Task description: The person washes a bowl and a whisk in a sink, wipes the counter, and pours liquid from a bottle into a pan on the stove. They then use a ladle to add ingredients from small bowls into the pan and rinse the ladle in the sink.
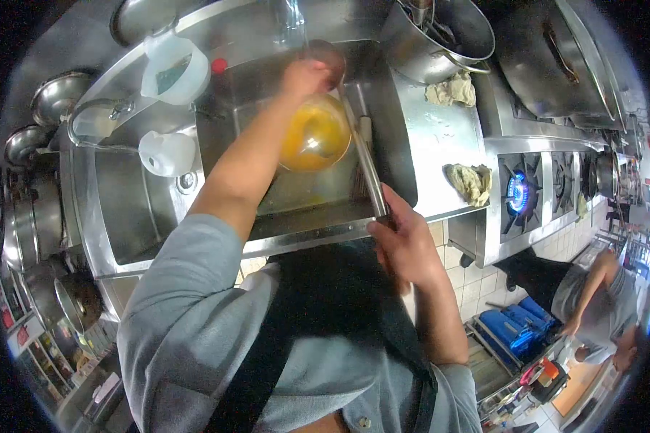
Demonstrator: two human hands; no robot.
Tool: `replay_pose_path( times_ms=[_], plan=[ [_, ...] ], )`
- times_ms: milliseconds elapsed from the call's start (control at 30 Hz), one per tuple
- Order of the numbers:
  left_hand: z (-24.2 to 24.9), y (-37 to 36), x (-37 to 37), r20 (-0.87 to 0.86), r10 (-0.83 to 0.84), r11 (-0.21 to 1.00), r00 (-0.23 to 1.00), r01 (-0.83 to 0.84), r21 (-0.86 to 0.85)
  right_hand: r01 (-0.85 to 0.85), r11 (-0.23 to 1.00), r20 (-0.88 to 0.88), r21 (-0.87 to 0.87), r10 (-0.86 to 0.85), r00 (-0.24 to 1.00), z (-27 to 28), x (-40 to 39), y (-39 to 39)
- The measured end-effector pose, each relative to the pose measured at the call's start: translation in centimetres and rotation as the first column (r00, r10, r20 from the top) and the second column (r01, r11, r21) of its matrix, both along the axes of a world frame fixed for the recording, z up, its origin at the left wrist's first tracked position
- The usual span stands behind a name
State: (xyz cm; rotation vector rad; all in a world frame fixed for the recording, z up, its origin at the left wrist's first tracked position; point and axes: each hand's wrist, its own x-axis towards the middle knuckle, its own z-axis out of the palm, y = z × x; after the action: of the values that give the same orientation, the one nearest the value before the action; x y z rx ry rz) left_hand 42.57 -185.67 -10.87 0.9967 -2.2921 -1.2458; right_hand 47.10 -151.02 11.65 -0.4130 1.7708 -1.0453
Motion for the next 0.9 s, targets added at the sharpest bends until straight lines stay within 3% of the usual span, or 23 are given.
replay_pose_path(
  times_ms=[33,133,167,200,267,300,333,400,433,467,500,533,600,633,667,700,733,767,800,867,900],
  plan=[
    [-3.7,-1.7,-0.9,0.031,0.108,0.873,0.994,-0.080,-0.482,-0.017,1.000,0.000,-0.019,0.017,1.000,-0.3,-0.2,0.5],
    [-1.4,-0.8,0.7,-0.002,0.006,0.945,1.000,-0.006,-0.327,0.006,1.000,0.014,-0.002,-0.006,1.000,-0.1,0.1,0.5],
    [-0.9,-0.5,0.7,0.224,-0.037,0.893,0.974,0.133,-0.430,0.032,0.999,0.023,0.024,-0.032,0.999,0.0,0.2,0.3],
    [0.7,-0.1,1.5,0.224,-0.034,0.893,0.974,0.130,-0.431,0.029,0.999,0.023,0.022,-0.030,0.999,-0.2,0.3,0.3],
    [3.4,0.6,3.0,0.370,0.010,1.000,0.929,-0.008,-0.006,0.039,0.999,0.014,0.000,-0.039,0.999,-0.6,0.2,0.5],
    [2.0,0.4,2.8,0.370,0.010,1.000,0.929,-0.008,-0.007,0.039,0.999,0.014,-0.001,-0.039,0.999,-0.6,0.2,0.4],
    [-0.5,0.3,2.6,0.226,0.100,0.993,0.969,-0.111,0.038,0.023,1.000,-0.001,-0.011,-0.023,1.000,-0.7,0.4,0.4],
    [0.7,1.4,3.0,0.083,0.203,0.972,0.976,-0.211,0.100,0.001,1.000,-0.015,-0.018,-0.001,1.000,-0.9,0.5,0.5],
    [2.1,2.7,2.8,-0.027,0.479,0.853,0.877,-0.458,0.251,0.000,0.998,-0.027,-0.059,-0.001,1.000,-1.0,0.5,0.5],
    [3.6,3.5,2.7,-0.090,0.718,0.656,0.690,-0.629,0.417,0.000,0.997,-0.034,-0.081,-0.002,0.999,-0.9,0.5,0.5],
    [2.1,3.2,2.3,-0.206,0.751,0.567,0.628,-0.452,0.689,-0.001,0.995,-0.042,-0.104,-0.004,0.999,-0.8,0.5,0.5],
    [2.1,3.4,2.2,-0.206,0.750,0.567,0.629,-0.450,0.690,0.002,0.998,-0.061,-0.060,-0.006,0.998,-0.3,0.4,0.5],
    [2.0,3.9,2.2,-0.371,0.751,0.421,0.546,0.038,0.906,0.013,1.000,-0.078,-0.016,-0.015,0.997,-0.2,0.2,0.8],
    [0.8,3.5,2.0,-0.370,0.749,0.419,0.550,0.040,0.907,-0.025,1.000,-0.056,0.007,0.025,0.998,-0.4,-0.3,1.1],
    [-1.4,2.5,1.6,-0.436,0.611,0.683,0.661,-0.161,0.713,-0.064,0.998,-0.036,0.026,0.065,0.997,-0.7,-0.9,1.4],
    [-1.3,2.6,1.3,-0.444,0.529,0.790,0.723,-0.228,0.569,-0.059,0.998,-0.038,0.026,0.060,0.997,-1.8,-1.4,2.1],
    [-1.2,2.6,1.2,-0.430,0.461,0.867,0.776,-0.292,0.403,-0.105,0.994,-0.178,0.021,0.107,0.978,-3.6,-1.9,3.0],
    [1.8,3.4,1.3,-0.467,0.491,0.871,0.735,-0.419,0.256,-0.155,0.988,-0.315,0.022,0.154,0.936,-4.6,-2.3,3.3],
    [4.4,4.1,1.6,-0.508,0.510,0.836,0.694,-0.538,0.105,-0.156,0.987,-0.316,0.021,0.155,0.936,-4.3,-2.2,2.8],
    [5.7,4.3,1.4,-0.535,0.497,0.842,0.684,-0.528,0.106,-0.131,0.947,-0.435,0.293,0.254,0.864,-3.5,-2.0,1.9],
    [5.4,3.7,0.8,-0.530,0.501,0.818,0.684,-0.575,0.031,-0.155,0.980,-0.535,0.127,0.199,0.821,-5.0,-1.6,2.5]
  ],
)
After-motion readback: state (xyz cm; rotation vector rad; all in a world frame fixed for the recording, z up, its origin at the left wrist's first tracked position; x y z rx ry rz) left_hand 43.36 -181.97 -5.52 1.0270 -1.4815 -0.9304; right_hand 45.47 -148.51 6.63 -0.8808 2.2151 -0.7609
